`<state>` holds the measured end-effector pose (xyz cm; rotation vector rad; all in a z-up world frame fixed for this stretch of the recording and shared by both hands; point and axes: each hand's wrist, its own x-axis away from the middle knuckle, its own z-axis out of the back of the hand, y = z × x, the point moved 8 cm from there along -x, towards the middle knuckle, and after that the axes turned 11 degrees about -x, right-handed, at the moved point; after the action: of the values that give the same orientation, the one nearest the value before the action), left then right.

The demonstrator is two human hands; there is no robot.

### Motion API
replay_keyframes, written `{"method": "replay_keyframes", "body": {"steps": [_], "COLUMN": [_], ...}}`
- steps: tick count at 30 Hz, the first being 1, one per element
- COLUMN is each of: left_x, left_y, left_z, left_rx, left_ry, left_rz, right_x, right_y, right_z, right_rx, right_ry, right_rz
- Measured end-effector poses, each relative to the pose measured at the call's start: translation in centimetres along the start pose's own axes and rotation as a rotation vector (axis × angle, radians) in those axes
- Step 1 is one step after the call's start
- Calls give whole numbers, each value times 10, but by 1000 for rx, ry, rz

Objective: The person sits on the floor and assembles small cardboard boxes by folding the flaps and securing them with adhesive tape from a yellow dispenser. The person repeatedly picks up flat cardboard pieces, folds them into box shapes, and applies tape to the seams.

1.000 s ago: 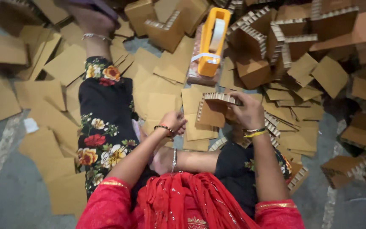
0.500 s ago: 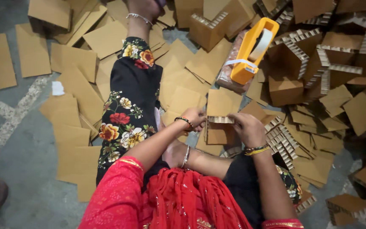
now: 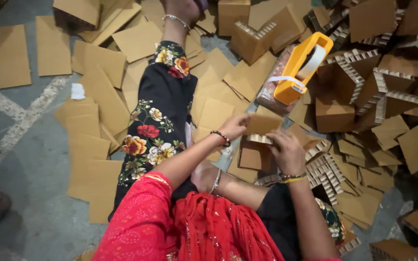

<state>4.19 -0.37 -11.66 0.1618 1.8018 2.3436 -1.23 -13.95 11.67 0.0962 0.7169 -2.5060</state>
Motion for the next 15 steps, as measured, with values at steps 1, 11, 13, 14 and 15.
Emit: {"method": "replay_keyframes", "body": {"steps": [1, 11, 13, 14, 15], "left_x": [-2, 26, 25, 20, 8], "left_y": [1, 43, 65, 74, 85], "left_z": [-5, -23, -16, -4, 31], "left_rx": [98, -193, -491, -514, -577], "left_ry": [-123, -164, -38, -29, 24], "left_rz": [-22, -9, -128, -129, -103], "right_x": [-1, 5, -27, -50, -78], "right_y": [-11, 52, 66, 66, 46], "right_z": [3, -38, -61, -74, -81], "right_rx": [29, 61, 8, -16, -40], "right_ry": [80, 12, -3, -14, -27], "right_rz": [107, 216, 188, 195, 206]}}
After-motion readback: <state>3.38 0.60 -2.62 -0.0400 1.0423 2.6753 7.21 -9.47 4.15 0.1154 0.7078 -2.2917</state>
